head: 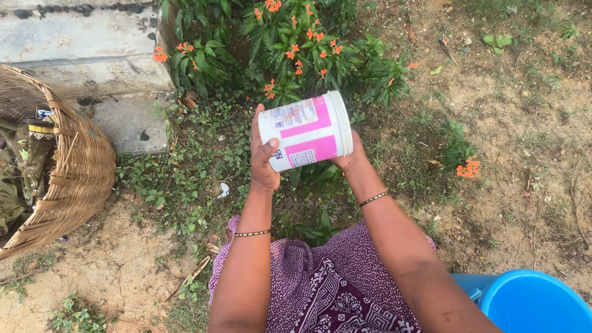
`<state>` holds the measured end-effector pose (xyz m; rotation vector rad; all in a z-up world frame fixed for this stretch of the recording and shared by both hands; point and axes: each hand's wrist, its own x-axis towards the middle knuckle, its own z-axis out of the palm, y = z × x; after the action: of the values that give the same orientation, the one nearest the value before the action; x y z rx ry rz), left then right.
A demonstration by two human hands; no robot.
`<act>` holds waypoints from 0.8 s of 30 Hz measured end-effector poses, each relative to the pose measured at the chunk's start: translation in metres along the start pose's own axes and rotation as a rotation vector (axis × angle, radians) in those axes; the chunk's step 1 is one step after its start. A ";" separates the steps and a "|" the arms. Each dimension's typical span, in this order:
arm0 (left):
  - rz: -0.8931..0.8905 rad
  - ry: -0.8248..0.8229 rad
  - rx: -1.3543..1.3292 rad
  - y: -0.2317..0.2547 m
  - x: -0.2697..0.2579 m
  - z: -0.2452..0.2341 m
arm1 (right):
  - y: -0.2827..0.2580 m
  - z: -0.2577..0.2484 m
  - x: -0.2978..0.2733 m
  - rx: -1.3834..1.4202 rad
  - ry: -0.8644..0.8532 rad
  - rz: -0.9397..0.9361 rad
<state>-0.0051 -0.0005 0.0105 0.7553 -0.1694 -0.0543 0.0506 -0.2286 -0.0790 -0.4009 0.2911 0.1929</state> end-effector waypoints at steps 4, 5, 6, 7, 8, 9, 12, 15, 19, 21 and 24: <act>0.008 0.001 0.027 -0.002 -0.001 0.000 | 0.001 -0.001 0.003 0.011 0.008 0.012; 0.010 -0.002 0.027 -0.002 0.000 -0.001 | 0.001 -0.003 0.006 0.019 0.025 0.008; 0.011 -0.003 0.028 -0.002 -0.001 -0.002 | 0.000 -0.006 0.008 0.027 0.044 0.004; 0.011 -0.004 0.028 -0.003 -0.002 -0.003 | -0.001 -0.010 0.010 0.034 0.063 0.001; 0.012 0.004 0.015 -0.004 -0.002 -0.003 | -0.002 -0.013 0.012 0.028 0.042 -0.016; 0.012 0.012 0.003 -0.006 -0.002 -0.004 | -0.004 -0.015 0.012 0.021 0.021 -0.032; -0.005 0.061 -0.046 -0.012 -0.002 -0.007 | -0.010 -0.007 0.012 0.077 0.069 -0.033; -0.019 0.109 -0.177 -0.022 -0.002 -0.012 | -0.015 0.010 0.008 0.109 0.298 -0.066; -0.005 0.167 -0.307 -0.024 -0.004 -0.022 | -0.026 -0.001 0.033 -0.128 0.297 -0.069; 0.031 0.182 -0.305 -0.020 -0.004 -0.026 | -0.032 -0.022 0.057 -0.179 0.151 -0.150; 0.051 0.173 -0.328 -0.010 -0.006 -0.031 | -0.031 -0.046 0.078 -0.229 0.050 -0.233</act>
<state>-0.0051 0.0135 -0.0194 0.4250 -0.0128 0.0317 0.1199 -0.2656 -0.1335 -0.6631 0.2694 -0.0129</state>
